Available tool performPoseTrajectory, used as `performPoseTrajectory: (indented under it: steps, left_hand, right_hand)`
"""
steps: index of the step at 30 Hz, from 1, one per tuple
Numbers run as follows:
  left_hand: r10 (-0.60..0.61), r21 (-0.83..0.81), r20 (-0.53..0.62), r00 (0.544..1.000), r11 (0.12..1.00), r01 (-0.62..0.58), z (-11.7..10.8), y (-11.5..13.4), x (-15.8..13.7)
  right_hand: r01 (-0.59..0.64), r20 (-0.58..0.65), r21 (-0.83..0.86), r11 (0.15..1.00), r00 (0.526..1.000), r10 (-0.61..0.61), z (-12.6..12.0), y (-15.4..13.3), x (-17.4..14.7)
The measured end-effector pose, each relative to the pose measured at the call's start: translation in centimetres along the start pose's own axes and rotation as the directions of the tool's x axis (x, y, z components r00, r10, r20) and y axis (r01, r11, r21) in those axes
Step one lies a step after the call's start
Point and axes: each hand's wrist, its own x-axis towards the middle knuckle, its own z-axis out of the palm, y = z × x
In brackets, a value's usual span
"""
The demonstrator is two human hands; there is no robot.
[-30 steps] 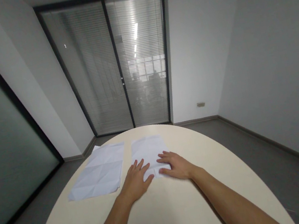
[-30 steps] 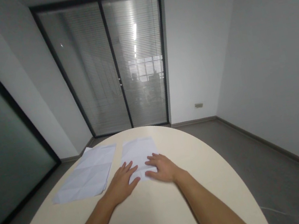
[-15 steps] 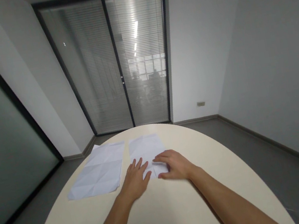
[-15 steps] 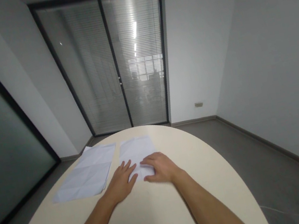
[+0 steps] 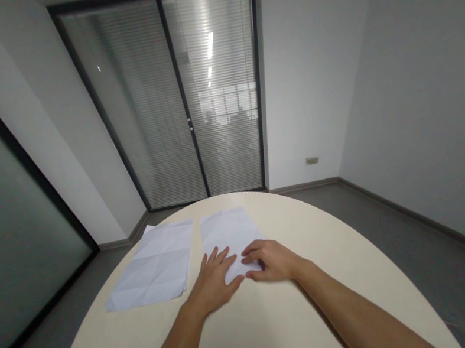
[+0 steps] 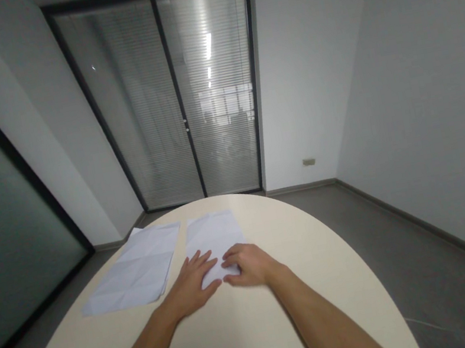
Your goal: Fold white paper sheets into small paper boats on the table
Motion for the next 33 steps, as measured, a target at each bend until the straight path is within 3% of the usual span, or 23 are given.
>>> performPoseTrajectory:
  steps: [11, 16, 20, 26, 33]
  left_hand:
    - [0.007, -0.100, -0.073, 0.997, 0.995, -0.014, 0.0, -0.4, 0.3]
    - [-0.015, -0.178, -0.138, 0.990, 0.984, -0.010, -0.1, -0.6, 0.3]
    - [-0.040, -0.204, -0.193, 0.980, 0.979, 0.000, -0.2, -0.8, 0.4]
    - [-0.069, -0.220, -0.206, 0.976, 0.975, 0.023, -0.1, -0.8, 0.7]
    - [-0.073, -0.268, -0.248, 0.966, 0.963, 0.004, -0.5, -0.6, 0.8]
  right_hand:
    - [0.036, -0.067, 0.006, 0.999, 0.997, -0.036, 0.7, 0.7, 0.4]
    - [-0.086, -0.056, 0.018, 0.996, 0.995, 0.086, 0.5, 0.8, 0.3]
    - [-0.178, -0.076, 0.131, 0.975, 0.979, 0.189, 0.3, 1.5, 0.2]
    - [-0.238, 0.081, 0.423, 0.875, 0.971, 0.224, -0.8, 4.4, -0.6]
    - [-0.279, 0.139, 0.477, 0.834, 0.960, 0.242, -2.3, 5.8, -1.9]
